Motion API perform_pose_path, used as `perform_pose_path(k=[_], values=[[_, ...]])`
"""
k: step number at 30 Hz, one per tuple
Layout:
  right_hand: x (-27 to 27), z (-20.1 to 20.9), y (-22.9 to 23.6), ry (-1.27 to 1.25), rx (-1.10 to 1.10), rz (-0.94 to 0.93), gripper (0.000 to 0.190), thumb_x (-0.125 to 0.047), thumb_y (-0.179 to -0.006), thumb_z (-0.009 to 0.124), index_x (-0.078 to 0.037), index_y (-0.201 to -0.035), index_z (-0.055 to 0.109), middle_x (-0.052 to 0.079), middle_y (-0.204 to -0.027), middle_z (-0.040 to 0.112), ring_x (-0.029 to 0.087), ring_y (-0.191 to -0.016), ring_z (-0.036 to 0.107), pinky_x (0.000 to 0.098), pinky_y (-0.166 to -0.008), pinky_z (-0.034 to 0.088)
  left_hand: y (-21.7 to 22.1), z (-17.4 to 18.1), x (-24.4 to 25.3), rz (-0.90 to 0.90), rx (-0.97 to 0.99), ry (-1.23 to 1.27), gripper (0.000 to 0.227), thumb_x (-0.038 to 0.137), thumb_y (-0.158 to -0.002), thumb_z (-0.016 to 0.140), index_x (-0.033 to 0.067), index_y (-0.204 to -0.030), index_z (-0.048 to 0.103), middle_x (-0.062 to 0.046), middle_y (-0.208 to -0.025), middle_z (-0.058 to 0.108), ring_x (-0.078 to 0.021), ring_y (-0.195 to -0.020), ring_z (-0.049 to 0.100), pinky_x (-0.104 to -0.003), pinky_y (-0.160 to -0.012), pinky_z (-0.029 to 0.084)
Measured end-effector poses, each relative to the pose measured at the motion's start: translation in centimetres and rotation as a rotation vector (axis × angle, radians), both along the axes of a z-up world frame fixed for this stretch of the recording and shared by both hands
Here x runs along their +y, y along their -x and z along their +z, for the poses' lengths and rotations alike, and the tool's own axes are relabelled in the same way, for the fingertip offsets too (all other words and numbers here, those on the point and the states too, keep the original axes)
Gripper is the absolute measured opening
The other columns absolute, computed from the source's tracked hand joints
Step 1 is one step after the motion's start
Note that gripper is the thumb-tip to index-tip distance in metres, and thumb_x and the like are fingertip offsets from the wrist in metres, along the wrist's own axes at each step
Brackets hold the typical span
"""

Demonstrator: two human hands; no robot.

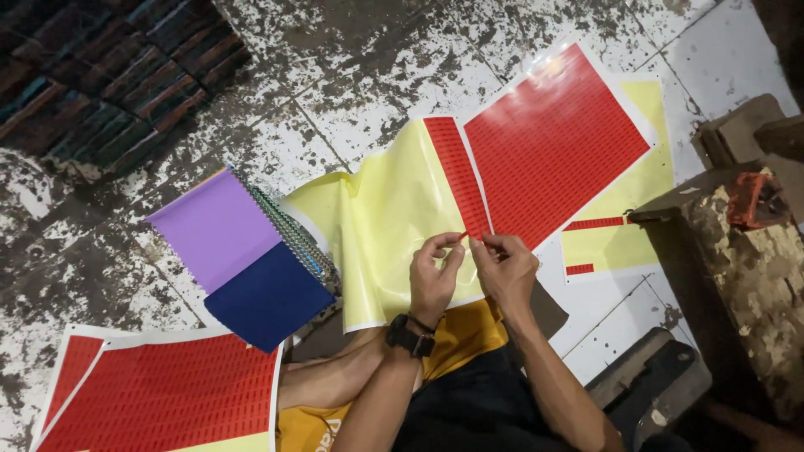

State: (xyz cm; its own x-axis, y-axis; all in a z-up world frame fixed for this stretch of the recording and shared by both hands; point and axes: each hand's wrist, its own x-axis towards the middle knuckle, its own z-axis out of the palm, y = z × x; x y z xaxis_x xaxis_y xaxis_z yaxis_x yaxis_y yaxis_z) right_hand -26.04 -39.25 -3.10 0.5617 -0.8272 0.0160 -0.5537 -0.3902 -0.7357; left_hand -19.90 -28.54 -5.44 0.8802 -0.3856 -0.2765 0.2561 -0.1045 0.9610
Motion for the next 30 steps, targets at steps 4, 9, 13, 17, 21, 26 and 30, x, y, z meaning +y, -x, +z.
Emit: perform_pose_path(k=[4, 9, 13, 17, 21, 26, 30], values=[[0.8, 0.2, 0.2, 0.075, -0.033, -0.004, 0.017, -0.020, -0.079, 0.090, -0.010, -0.090, 0.082, 0.012, -0.075, 0.072, 0.023, -0.063, 0.070, 0.0296, -0.056, 0.055, 0.3, 0.4, 0.2, -0.002, -0.009, 0.008, 0.026, 0.025, -0.090, 0.071, 0.0248, -0.116, 0.072, 0.004, -0.102, 0.076, -0.0117, -0.094, 0.057, -0.029, -0.089, 0.044], [0.6, -1.0, 0.8, -0.114, -0.092, -0.038, 0.014, -0.020, -0.078, 0.089, -0.017, -0.089, 0.081, 0.003, -0.093, 0.075, 0.016, -0.079, 0.071, 0.0278, -0.070, 0.056, 0.0, 1.1, 0.4, -0.001, -0.017, 0.040, 0.041, 0.019, -0.086, 0.073, 0.0207, -0.127, 0.065, 0.002, -0.104, 0.078, -0.0125, -0.093, 0.057, -0.028, -0.092, 0.044], [-0.4, -1.9, 1.5, -0.339, -0.235, 0.020, 0.017, -0.005, -0.088, 0.065, -0.004, -0.100, 0.077, 0.017, -0.118, 0.066, 0.025, -0.109, 0.064, 0.0407, -0.096, 0.052, 0.0, 0.4, 0.1, 0.003, -0.004, 0.092, 0.048, 0.024, -0.083, 0.078, 0.0184, -0.128, 0.064, -0.001, -0.104, 0.078, -0.0148, -0.095, 0.059, -0.030, -0.094, 0.045], [-0.9, -1.9, 2.0, -0.453, -0.218, 0.064, 0.029, -0.003, -0.083, 0.060, -0.002, -0.109, 0.075, 0.020, -0.122, 0.059, 0.033, -0.118, 0.061, 0.0483, -0.104, 0.049, 0.3, 0.7, 0.2, 0.026, 0.025, 0.130, 0.050, 0.024, -0.082, 0.080, 0.0147, -0.128, 0.063, -0.003, -0.095, 0.078, -0.0144, -0.091, 0.061, -0.028, -0.093, 0.047], [-1.2, -0.9, 0.7, -0.199, -0.004, 0.008, 0.030, -0.025, -0.081, 0.084, -0.008, -0.105, 0.079, 0.012, -0.093, 0.071, 0.024, -0.084, 0.071, 0.0344, -0.076, 0.056, 0.2, 0.8, 0.2, 0.066, 0.067, 0.128, 0.048, 0.024, -0.085, 0.080, 0.0137, -0.129, 0.063, -0.002, -0.091, 0.078, -0.0113, -0.085, 0.057, -0.026, -0.086, 0.045], [-0.7, -1.1, -0.1, 0.014, 0.002, 0.031, 0.022, -0.022, -0.077, 0.089, -0.007, -0.092, 0.081, 0.010, -0.077, 0.071, 0.021, -0.066, 0.070, 0.0298, -0.059, 0.056, 0.3, 0.3, 0.1, 0.098, 0.087, 0.157, 0.049, 0.022, -0.084, 0.081, 0.0125, -0.128, 0.063, -0.003, -0.096, 0.078, -0.0109, -0.089, 0.062, -0.026, -0.087, 0.047], [0.6, 0.0, -0.4, 0.121, -0.082, 0.036, 0.010, -0.015, -0.082, 0.087, -0.009, -0.088, 0.082, 0.010, -0.079, 0.074, 0.022, -0.066, 0.072, 0.0285, -0.057, 0.057, 0.2, 0.1, -0.3, 0.157, 0.155, 0.340, 0.059, 0.004, -0.082, 0.078, 0.0047, -0.136, 0.055, -0.017, -0.111, 0.072, -0.0235, -0.100, 0.068, -0.039, -0.094, 0.055]])
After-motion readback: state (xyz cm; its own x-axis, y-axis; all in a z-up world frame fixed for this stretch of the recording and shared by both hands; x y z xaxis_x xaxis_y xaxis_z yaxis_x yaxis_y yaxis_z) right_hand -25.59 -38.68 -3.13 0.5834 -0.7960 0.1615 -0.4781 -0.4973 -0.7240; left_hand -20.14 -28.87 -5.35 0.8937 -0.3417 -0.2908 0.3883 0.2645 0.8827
